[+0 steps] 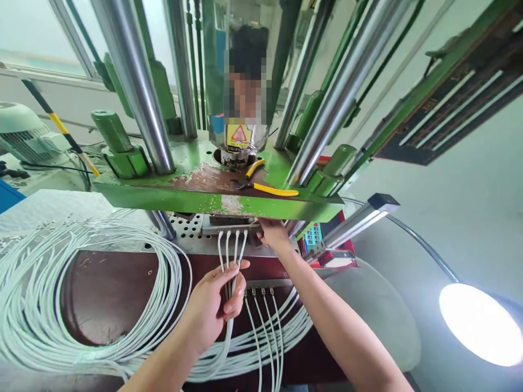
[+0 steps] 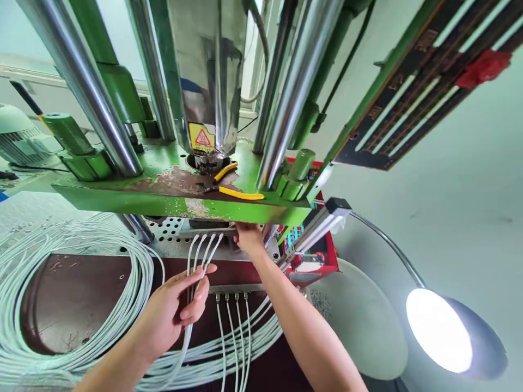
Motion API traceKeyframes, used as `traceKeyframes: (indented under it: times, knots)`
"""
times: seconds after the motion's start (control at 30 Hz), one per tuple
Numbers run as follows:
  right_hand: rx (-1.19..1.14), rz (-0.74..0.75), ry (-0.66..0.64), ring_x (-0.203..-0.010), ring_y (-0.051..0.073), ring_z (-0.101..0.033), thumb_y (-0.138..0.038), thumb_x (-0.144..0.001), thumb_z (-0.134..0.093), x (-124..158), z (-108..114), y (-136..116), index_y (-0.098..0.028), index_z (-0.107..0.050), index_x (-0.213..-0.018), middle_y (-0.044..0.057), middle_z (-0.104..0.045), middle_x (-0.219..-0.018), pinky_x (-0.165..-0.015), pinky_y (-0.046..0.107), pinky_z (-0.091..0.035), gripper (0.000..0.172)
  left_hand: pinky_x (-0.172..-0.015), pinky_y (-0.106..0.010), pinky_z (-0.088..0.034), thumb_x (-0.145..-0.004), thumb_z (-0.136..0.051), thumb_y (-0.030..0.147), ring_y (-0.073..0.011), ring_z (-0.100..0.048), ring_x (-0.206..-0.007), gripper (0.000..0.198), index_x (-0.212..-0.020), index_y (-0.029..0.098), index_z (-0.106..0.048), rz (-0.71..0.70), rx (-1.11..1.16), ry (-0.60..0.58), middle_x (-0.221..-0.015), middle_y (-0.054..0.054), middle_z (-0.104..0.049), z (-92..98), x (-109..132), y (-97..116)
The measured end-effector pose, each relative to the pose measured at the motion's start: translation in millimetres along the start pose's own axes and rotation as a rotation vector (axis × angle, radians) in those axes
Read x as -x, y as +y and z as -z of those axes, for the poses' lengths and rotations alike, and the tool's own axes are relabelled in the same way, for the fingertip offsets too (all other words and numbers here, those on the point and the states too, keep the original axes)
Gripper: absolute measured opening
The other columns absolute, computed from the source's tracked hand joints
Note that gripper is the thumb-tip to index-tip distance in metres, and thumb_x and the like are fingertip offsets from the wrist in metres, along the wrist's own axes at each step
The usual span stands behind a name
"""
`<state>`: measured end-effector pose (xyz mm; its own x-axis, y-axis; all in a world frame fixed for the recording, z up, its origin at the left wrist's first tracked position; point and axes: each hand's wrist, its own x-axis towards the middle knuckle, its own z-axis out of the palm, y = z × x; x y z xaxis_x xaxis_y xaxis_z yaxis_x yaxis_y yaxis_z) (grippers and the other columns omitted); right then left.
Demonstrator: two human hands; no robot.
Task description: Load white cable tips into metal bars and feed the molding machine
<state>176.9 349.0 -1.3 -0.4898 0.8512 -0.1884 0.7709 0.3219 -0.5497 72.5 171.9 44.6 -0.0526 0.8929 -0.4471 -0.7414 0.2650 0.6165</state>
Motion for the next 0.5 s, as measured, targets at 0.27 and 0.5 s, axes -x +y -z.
traceKeyframes:
  times: [0.27, 0.5]
  knots:
    - [-0.528, -0.274, -0.110, -0.029, 0.007, -0.038, -0.052, -0.100, -0.025, 44, -13, 16, -0.016, -0.055, -0.082, -0.004, -0.051, -0.044, -0.032, 0.018, -0.028, 0.050, -0.028, -0.016, -0.022, -0.091, -0.039, 0.008, -0.0032, -0.028, -0.031, 0.025, -0.095, 0.006, -0.063, 0.091, -0.111, 0.026, -0.051, 0.003, -0.047, -14.3, 3, 42]
    - [-0.660, -0.333, -0.169, -0.028, 0.007, -0.035, -0.049, -0.097, -0.040, 47, -14, 21, -0.015, -0.056, -0.070, -0.002, -0.049, -0.038, -0.029, 0.017, -0.026, 0.046, -0.026, -0.015, -0.026, -0.092, -0.036, 0.008, -0.0034, -0.029, -0.029, 0.027, -0.099, 0.006, -0.062, 0.111, -0.212, 0.025, -0.053, 0.004, -0.045, -25.2, -10, 46]
